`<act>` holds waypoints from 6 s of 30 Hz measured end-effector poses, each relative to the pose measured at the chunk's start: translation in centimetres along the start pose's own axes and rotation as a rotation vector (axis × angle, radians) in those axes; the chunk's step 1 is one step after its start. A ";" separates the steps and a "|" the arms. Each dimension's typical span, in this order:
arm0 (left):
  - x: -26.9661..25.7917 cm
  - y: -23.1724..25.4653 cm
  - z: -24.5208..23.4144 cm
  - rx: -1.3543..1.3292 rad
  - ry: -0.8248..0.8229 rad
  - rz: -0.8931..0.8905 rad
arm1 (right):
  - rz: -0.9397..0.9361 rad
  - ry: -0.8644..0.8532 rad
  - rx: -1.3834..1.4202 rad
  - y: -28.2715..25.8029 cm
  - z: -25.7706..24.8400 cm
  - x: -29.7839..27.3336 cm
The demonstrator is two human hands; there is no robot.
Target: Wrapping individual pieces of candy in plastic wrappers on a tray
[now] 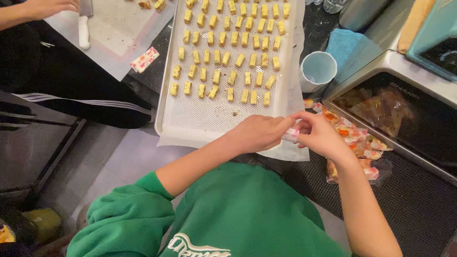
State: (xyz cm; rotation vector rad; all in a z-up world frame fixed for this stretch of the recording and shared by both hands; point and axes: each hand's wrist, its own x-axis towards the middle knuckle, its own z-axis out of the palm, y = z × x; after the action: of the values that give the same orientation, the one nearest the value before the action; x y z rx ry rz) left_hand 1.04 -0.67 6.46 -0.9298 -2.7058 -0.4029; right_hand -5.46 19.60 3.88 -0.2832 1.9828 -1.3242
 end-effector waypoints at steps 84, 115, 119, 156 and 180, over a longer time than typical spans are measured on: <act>-22.9 -35.3 -1.4 -0.122 0.330 -1.201 | 0.140 1.664 -1.212 22.4 -1.2 -5.2; -24.6 -41.0 1.3 0.312 0.370 -0.812 | 0.059 0.641 -0.634 -7.6 37.8 25.2; -23.6 -35.4 -4.6 -0.447 0.477 -0.775 | 0.085 0.718 -0.221 -6.8 37.5 24.3; -20.2 -24.8 -3.7 -0.701 0.569 -0.363 | -0.388 0.678 0.533 -15.4 28.1 10.1; -18.6 -23.8 -8.6 -0.544 0.658 -0.085 | -0.353 0.844 0.118 -15.4 28.3 9.2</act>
State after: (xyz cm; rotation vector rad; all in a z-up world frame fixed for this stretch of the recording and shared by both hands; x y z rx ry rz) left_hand 1.56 -31.94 4.25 -0.6335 -2.0530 -1.2552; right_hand 3.82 -12.45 7.29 0.0009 2.5959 -2.0103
